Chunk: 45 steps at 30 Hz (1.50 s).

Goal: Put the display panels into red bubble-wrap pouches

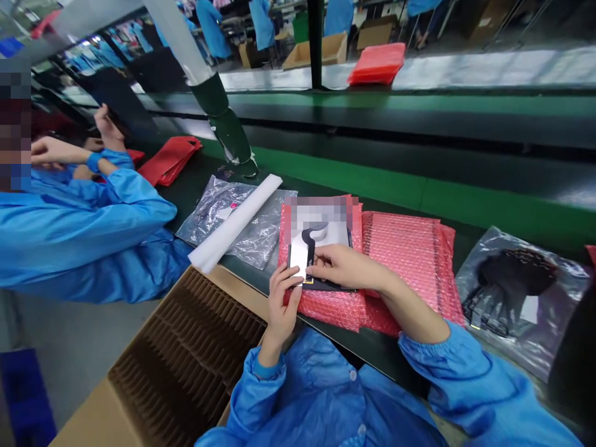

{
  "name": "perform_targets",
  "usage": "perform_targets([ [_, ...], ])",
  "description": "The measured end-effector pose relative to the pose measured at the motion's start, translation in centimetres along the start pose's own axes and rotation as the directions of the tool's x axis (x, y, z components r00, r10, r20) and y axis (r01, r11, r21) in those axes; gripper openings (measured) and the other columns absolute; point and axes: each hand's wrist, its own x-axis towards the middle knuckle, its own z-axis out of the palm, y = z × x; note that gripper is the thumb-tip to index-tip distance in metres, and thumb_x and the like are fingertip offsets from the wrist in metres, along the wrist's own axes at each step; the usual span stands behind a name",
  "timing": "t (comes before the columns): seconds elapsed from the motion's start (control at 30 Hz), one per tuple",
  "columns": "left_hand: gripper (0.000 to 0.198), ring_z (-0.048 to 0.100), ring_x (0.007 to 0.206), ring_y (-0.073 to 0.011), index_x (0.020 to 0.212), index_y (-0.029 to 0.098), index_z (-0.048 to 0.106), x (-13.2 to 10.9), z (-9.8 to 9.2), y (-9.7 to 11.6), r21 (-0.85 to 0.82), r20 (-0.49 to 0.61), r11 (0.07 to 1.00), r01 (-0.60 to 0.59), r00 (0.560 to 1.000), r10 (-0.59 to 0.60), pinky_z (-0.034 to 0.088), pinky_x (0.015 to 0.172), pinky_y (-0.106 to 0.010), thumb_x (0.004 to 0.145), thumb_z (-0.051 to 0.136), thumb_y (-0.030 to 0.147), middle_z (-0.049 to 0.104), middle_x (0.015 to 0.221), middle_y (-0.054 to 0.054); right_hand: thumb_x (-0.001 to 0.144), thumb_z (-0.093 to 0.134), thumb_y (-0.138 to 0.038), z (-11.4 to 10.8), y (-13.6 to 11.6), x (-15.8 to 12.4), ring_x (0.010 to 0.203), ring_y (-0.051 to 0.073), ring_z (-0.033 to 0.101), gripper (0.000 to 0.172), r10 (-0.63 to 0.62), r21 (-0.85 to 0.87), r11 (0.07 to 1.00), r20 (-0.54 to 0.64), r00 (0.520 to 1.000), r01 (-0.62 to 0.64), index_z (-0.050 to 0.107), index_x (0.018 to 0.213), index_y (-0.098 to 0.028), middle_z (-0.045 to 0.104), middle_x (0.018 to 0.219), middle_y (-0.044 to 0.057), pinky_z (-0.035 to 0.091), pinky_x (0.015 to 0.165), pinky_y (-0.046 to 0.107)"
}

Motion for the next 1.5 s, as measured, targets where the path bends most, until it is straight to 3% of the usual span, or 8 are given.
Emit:
perform_targets([
  [0.17,0.021,0.054,0.155,-0.0298,0.128,0.027,0.073,-0.1,0.1,0.0,0.005,-0.011,1.000,0.019,1.000,-0.019,0.046,0.128,-0.060,0.113,0.060,0.030,0.074,0.143,-0.011,0.102,0.075,-0.025,0.6,-0.2,0.3,0.064,0.015,0.052,0.027,-0.017,-0.157,0.988,-0.058,0.998,0.008,0.059,0.080,-0.020,0.064,0.071,-0.003,0.033,0.064,0.031],
  [0.37,0.020,0.054,0.155,-0.0297,0.128,0.027,0.073,0.0,0.2,0.0,-0.012,-0.023,1.000,0.023,0.999,-0.023,0.044,0.129,-0.061,0.113,0.061,0.030,0.074,0.142,-0.011,0.104,0.074,-0.027,0.8,-0.1,0.2,0.066,0.016,0.055,0.028,-0.023,-0.201,0.980,-0.080,0.997,0.006,0.060,0.081,-0.020,0.065,0.073,-0.003,0.032,0.064,0.032],
  [0.53,0.018,0.053,0.156,-0.0290,0.126,0.028,0.073,0.0,0.2,0.0,-0.037,-0.024,0.998,0.047,0.999,-0.048,0.044,0.130,-0.060,0.112,0.062,0.030,0.074,0.142,-0.010,0.104,0.075,-0.030,0.5,-0.1,0.0,0.064,0.016,0.054,0.029,-0.016,-0.118,0.993,-0.034,0.999,0.012,0.059,0.081,-0.021,0.066,0.074,-0.003,0.034,0.063,0.032],
  [0.77,0.018,0.054,0.156,-0.0298,0.125,0.028,0.074,0.0,0.3,0.1,-0.035,-0.028,0.997,0.064,0.998,-0.065,0.044,0.130,-0.060,0.112,0.062,0.032,0.074,0.142,-0.011,0.105,0.073,-0.028,1.2,0.1,0.1,0.068,0.017,0.058,0.025,-0.031,-0.239,0.971,-0.097,0.995,0.007,0.061,0.085,-0.021,0.068,0.075,-0.002,0.032,0.064,0.032],
  [1.03,0.018,0.055,0.154,-0.0300,0.125,0.027,0.074,-0.1,0.3,0.0,-0.031,-0.035,0.998,0.057,0.998,-0.058,0.044,0.129,-0.060,0.112,0.062,0.033,0.074,0.142,-0.011,0.104,0.076,-0.029,0.5,-0.2,-0.2,0.064,0.016,0.054,0.030,-0.010,-0.122,0.992,-0.036,0.999,0.005,0.059,0.081,-0.020,0.065,0.072,-0.003,0.033,0.063,0.031],
  [1.2,0.019,0.055,0.154,-0.0304,0.126,0.027,0.074,-0.2,0.4,-0.1,-0.035,-0.042,0.998,0.051,0.998,-0.052,0.043,0.129,-0.062,0.112,0.062,0.032,0.074,0.143,-0.012,0.104,0.074,-0.023,1.0,-0.6,-0.5,0.065,0.016,0.054,0.028,-0.005,-0.236,0.972,-0.106,0.994,-0.020,0.058,0.081,-0.021,0.065,0.072,-0.003,0.030,0.063,0.032],
  [1.5,0.019,0.052,0.156,-0.0284,0.128,0.029,0.072,-0.2,0.5,-0.2,-0.048,-0.038,0.997,0.053,0.998,-0.055,0.043,0.129,-0.058,0.112,0.062,0.027,0.074,0.143,-0.010,0.109,0.073,-0.026,1.4,-0.8,-0.3,0.069,0.019,0.055,0.029,0.018,-0.331,0.942,-0.122,0.992,-0.058,0.058,0.084,-0.021,0.066,0.076,0.000,0.028,0.064,0.032],
])
